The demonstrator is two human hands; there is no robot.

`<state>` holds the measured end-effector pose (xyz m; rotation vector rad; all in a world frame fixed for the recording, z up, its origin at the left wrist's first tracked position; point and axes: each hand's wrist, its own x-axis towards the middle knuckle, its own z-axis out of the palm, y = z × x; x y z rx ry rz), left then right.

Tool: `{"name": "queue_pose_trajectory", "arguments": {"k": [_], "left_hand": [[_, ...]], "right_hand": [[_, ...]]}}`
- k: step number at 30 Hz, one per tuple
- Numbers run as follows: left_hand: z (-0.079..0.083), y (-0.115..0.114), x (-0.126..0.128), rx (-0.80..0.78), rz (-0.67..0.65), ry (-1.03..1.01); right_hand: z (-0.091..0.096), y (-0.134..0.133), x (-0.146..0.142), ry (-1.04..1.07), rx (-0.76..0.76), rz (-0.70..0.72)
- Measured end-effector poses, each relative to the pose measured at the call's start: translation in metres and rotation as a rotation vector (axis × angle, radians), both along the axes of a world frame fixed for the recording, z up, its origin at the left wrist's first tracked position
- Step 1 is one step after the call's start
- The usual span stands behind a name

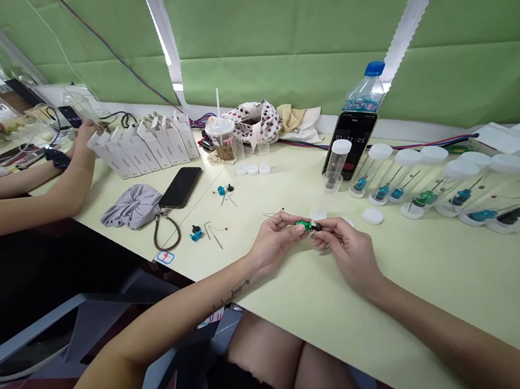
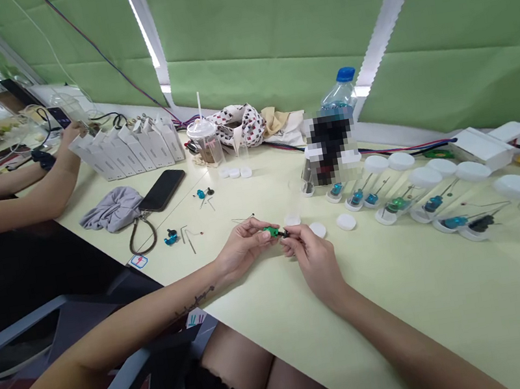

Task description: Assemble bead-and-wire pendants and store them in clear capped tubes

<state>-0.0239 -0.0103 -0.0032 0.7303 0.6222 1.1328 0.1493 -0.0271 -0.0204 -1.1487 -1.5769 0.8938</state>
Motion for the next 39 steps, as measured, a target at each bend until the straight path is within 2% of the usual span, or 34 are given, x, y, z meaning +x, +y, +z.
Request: {"name": "queue_pose_trajectory", "arguments": {"k": [20,39], "left_hand": [[-0.0051,0.0017,-0.0016,0.023,-0.023,0.019],[-0.0046,0.0014,-0.0011,0.035,0.009,0.021]], "right_hand": [[0.0043,0.0016,0.0002,-0.031,-0.001,0.036],[0.0048,0.0037,0.0002,-0.097,-0.036,0.064]]}}
